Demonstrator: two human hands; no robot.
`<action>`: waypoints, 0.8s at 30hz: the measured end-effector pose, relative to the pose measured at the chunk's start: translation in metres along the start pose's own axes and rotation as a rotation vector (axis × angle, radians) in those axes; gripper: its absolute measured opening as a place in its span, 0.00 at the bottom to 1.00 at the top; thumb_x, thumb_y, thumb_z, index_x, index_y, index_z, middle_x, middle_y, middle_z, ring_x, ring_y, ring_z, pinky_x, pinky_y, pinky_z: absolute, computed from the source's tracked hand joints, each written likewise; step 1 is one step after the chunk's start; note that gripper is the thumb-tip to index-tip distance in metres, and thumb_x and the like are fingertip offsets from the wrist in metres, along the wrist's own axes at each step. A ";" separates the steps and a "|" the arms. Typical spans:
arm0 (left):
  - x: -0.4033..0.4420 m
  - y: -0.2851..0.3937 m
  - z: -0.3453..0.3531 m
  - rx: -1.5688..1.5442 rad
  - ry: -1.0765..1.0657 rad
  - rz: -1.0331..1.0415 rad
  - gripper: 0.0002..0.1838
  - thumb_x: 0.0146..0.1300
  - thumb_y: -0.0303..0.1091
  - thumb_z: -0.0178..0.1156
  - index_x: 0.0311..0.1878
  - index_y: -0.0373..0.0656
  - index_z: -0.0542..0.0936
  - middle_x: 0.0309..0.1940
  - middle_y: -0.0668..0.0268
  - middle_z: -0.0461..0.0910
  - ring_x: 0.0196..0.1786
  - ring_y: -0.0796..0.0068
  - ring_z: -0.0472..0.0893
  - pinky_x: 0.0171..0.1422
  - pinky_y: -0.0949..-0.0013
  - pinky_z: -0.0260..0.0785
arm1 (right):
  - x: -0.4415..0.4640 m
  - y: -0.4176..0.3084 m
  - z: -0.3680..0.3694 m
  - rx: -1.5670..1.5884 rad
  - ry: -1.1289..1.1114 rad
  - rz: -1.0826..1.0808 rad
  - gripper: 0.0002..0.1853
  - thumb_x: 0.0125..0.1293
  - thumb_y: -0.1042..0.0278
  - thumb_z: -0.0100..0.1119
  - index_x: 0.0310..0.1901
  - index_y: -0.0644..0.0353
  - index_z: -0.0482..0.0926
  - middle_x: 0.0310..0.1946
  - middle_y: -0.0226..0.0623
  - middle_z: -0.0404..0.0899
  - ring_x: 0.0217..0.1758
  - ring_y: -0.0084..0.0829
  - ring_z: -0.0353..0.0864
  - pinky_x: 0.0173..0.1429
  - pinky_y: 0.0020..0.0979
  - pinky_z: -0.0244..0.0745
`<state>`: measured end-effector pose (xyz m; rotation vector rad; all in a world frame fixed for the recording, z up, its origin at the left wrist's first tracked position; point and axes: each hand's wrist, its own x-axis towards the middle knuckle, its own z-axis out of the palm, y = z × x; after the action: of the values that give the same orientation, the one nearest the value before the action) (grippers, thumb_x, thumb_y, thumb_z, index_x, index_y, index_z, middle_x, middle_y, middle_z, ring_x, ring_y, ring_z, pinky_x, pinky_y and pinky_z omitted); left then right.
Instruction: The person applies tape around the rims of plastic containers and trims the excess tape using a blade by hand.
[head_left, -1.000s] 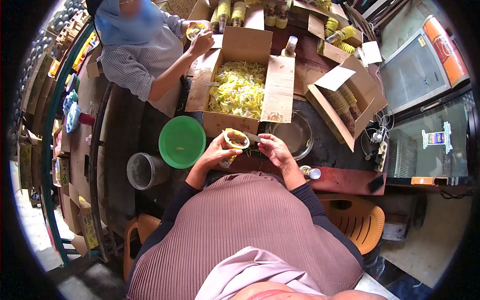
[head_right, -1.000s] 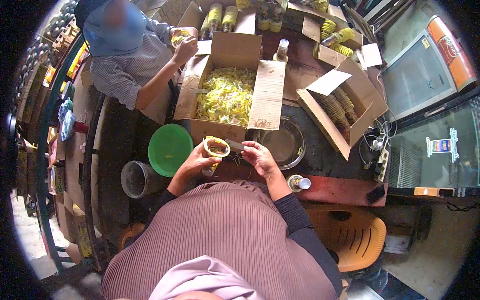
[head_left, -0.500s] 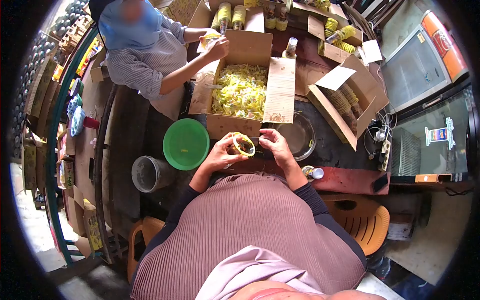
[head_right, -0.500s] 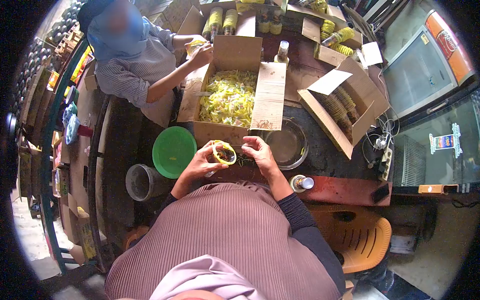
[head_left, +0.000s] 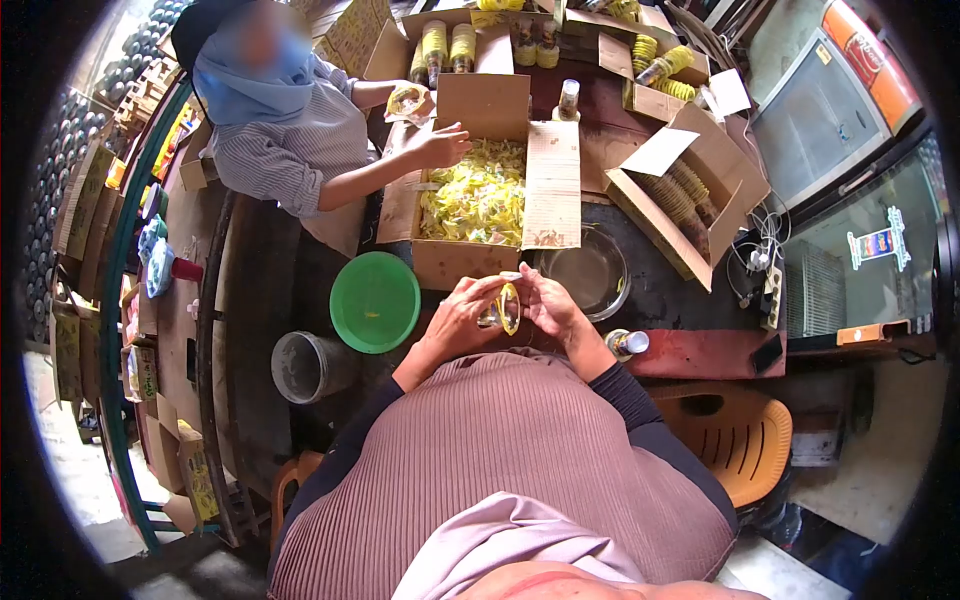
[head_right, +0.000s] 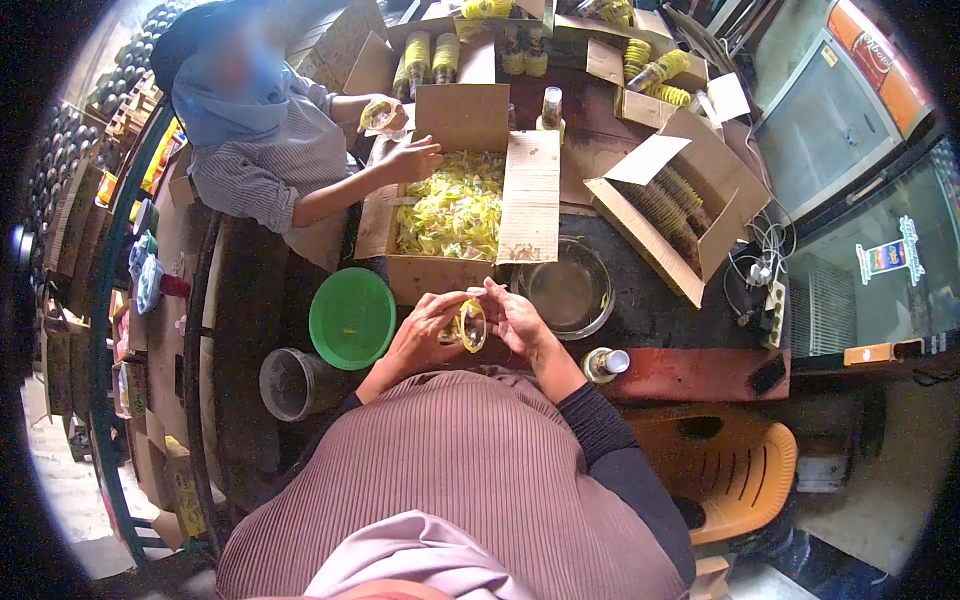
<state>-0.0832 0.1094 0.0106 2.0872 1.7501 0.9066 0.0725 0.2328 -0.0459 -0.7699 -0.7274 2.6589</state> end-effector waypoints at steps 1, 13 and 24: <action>0.000 -0.002 0.002 0.028 -0.011 0.043 0.37 0.42 0.33 0.71 0.60 0.39 0.72 0.60 0.63 0.70 0.52 0.58 0.73 0.59 0.61 0.68 | 0.002 -0.002 -0.001 -0.038 -0.003 -0.017 0.20 0.72 0.52 0.49 0.50 0.60 0.78 0.46 0.33 0.81 0.47 0.26 0.80 0.53 0.32 0.73; 0.001 -0.014 -0.016 -0.248 0.156 -0.138 0.30 0.45 0.33 0.73 0.54 0.36 0.75 0.49 0.57 0.70 0.49 0.65 0.77 0.51 0.66 0.74 | 0.002 -0.035 0.007 -0.223 0.232 -0.443 0.16 0.75 0.60 0.44 0.52 0.61 0.76 0.40 0.35 0.80 0.41 0.23 0.79 0.48 0.29 0.75; 0.009 -0.027 -0.033 -0.238 0.179 -0.379 0.35 0.48 0.37 0.73 0.57 0.34 0.67 0.39 0.53 0.81 0.43 0.61 0.82 0.49 0.64 0.74 | -0.015 -0.035 0.025 -1.317 0.297 -0.914 0.08 0.62 0.74 0.60 0.42 0.66 0.79 0.33 0.40 0.73 0.34 0.35 0.76 0.39 0.33 0.71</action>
<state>-0.1238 0.1188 0.0227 1.4995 1.9257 1.1439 0.0752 0.2469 -0.0026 -0.7359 -2.0845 1.0128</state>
